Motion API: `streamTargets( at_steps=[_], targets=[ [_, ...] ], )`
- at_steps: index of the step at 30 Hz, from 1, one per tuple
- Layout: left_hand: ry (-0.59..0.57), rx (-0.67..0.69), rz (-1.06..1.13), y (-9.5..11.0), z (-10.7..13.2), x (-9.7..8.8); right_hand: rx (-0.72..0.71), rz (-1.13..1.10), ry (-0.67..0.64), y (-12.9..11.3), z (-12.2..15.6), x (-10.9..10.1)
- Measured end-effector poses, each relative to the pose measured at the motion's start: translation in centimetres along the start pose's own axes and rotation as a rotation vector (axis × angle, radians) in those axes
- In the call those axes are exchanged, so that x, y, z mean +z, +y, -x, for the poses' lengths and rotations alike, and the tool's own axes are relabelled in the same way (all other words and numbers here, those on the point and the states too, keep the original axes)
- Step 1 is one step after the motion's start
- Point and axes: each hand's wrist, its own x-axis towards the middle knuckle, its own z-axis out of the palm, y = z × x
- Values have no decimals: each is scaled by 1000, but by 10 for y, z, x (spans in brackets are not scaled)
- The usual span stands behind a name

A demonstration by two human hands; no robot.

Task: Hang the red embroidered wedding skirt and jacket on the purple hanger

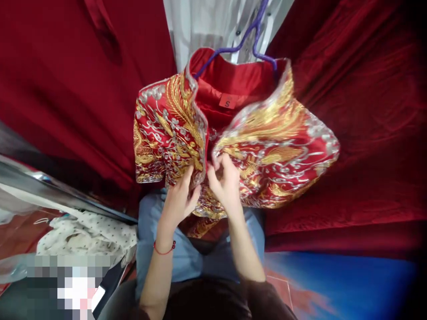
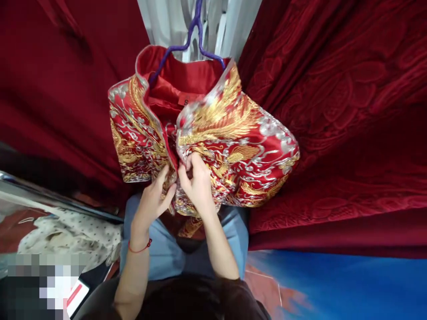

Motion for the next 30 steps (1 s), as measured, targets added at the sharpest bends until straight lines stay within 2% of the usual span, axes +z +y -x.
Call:
streamTargets(
  at_steps=[2, 3, 4, 5, 6, 7, 8, 9, 12, 14, 16, 19, 23, 26, 30],
  targets=[
    [17, -31, 204, -28, 15, 20, 138, -84, -74, 28, 31, 3],
    [50, -105, 306, -44, 22, 33, 238, -129, -38, 43, 51, 7],
    [159, -208, 398, -60, 29, 46, 365, -175, 60, 57, 73, 12],
    [317, -343, 472, -75, 36, 60, 511, -224, 159, 70, 95, 19],
    [391, -491, 526, -90, 41, 73, 663, -263, 216, 80, 116, 28],
    [406, -657, 578, -103, 45, 83, 820, -323, 157, 89, 135, 38],
    [361, -780, 635, -115, 48, 92, 891, -362, 89, 97, 152, 48],
    [311, -834, 663, -126, 51, 100, 964, -401, 30, 103, 165, 58],
    [176, -863, 732, -146, 57, 116, 1177, -507, -117, 123, 189, 80],
    [160, -868, 790, -152, 60, 128, 1336, -556, -134, 138, 199, 86],
    [193, -885, 876, -155, 63, 140, 1457, -599, -97, 153, 207, 85],
    [270, -925, 1034, -160, 65, 155, 1518, -692, 14, 168, 217, 76],
    [317, -973, 1206, -168, 66, 157, 1419, -804, 196, 168, 223, 68],
    [229, -975, 1321, -168, 69, 154, 1323, -861, 254, 162, 225, 70],
    [27, -959, 1417, -155, 78, 161, 1277, -868, 223, 163, 225, 75]
  ],
)
